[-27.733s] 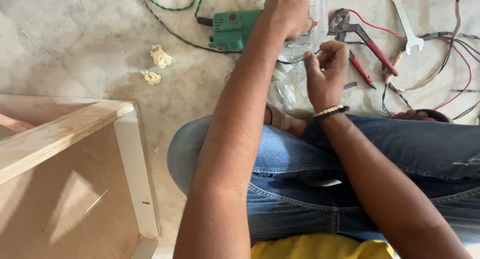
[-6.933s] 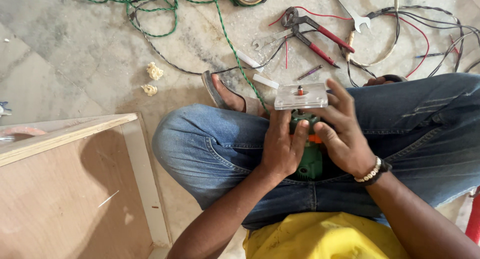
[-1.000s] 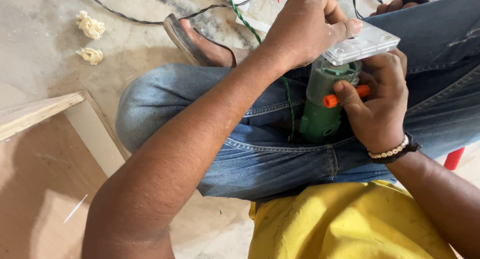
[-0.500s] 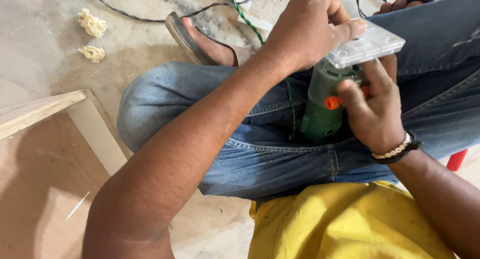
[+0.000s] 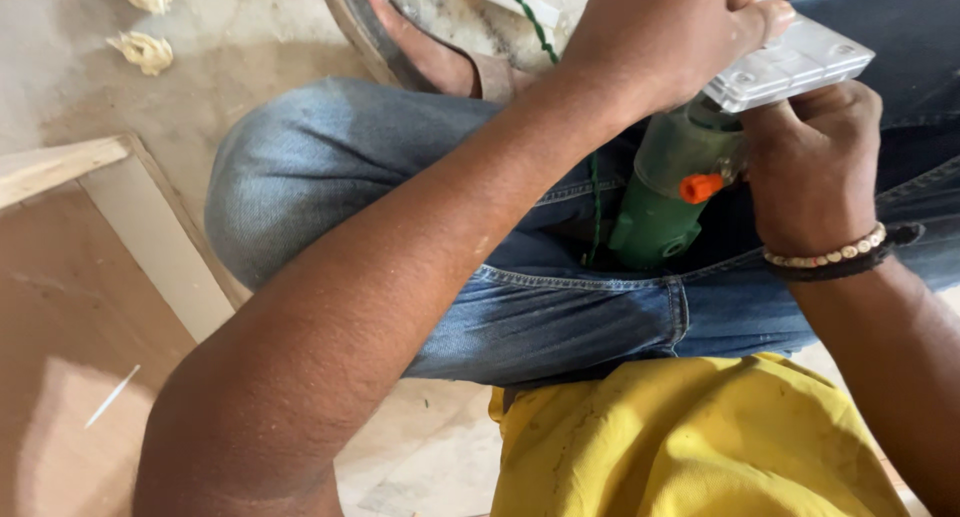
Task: The person assembles a compact router by attaching the clear plastic baseplate and adjusting the cutting bit using pliers and small screws while sitting on the floor.
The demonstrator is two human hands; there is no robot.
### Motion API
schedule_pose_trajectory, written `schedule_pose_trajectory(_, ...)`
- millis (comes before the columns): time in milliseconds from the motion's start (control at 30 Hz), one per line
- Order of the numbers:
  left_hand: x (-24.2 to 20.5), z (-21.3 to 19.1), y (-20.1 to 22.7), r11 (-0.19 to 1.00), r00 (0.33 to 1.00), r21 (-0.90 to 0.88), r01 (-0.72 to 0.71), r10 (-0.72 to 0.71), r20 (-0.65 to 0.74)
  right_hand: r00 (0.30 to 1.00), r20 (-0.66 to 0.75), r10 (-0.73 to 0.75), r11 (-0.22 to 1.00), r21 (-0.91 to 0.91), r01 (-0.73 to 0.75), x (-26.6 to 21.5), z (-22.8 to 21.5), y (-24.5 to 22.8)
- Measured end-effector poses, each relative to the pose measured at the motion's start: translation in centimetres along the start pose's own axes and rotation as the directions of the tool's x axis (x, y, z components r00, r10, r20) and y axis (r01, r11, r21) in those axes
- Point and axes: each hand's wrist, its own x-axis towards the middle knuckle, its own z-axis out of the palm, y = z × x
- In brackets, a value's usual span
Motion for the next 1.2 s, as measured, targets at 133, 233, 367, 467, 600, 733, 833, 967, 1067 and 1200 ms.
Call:
schedule_pose_trajectory(133,-0.2,1.1,-0.9,0.999,0.999,-0.015,-0.029,0.029,-0.017,0.999,-0.027,0.022,0.997,-0.077,-0.024,-0.3,1.1,-1.8)
schedule_pose_trajectory(233,-0.1,1.6,-0.7,0.999,0.999,0.036,0.013,-0.015,0.045,0.998,-0.022,0.051,0.995,-0.080,-0.053,-0.5,0.9,-1.8)
schedule_pose_trajectory(367,-0.6,1.3,-0.3,0.993,1.000,0.115,-0.016,0.018,-0.020,0.998,0.057,0.013,0.999,-0.048,-0.010,-0.4,0.2,-0.3)
schedule_pose_trajectory(467,-0.6,0.9,0.2,0.977,0.995,0.203,0.070,-0.083,0.058,0.994,0.069,0.084,0.995,0.051,-0.088,-0.2,0.1,0.3)
schedule_pose_trajectory(600,-0.5,0.9,0.2,0.965,0.985,0.227,0.134,-0.154,0.073,0.994,0.076,0.081,0.991,0.096,-0.088,-0.5,0.1,0.7)
schedule_pose_trajectory(733,-1.0,0.2,0.1,0.991,0.998,0.123,0.053,-0.049,-0.034,0.995,0.070,0.077,0.997,-0.022,-0.076,-0.1,-0.1,0.5)
schedule_pose_trajectory(833,-0.6,0.1,0.2,0.976,0.981,0.140,0.165,-0.177,0.078,0.993,0.075,0.096,0.995,0.019,-0.098,-0.6,-0.2,0.9)
schedule_pose_trajectory(967,-0.6,-0.1,0.3,0.981,0.994,0.163,0.106,-0.109,0.013,0.989,0.134,0.063,0.965,0.246,-0.095,-0.9,-0.4,1.7)
schedule_pose_trajectory(1067,-0.4,-0.3,0.4,0.979,0.989,0.159,0.129,-0.139,0.050,0.975,0.101,0.198,0.955,0.205,-0.215,-0.3,-1.1,1.2)
schedule_pose_trajectory(1200,-0.4,-0.3,0.4,0.973,0.979,0.147,0.177,-0.190,0.077,0.983,0.110,0.150,0.987,0.048,-0.156,-0.2,-0.9,0.9)
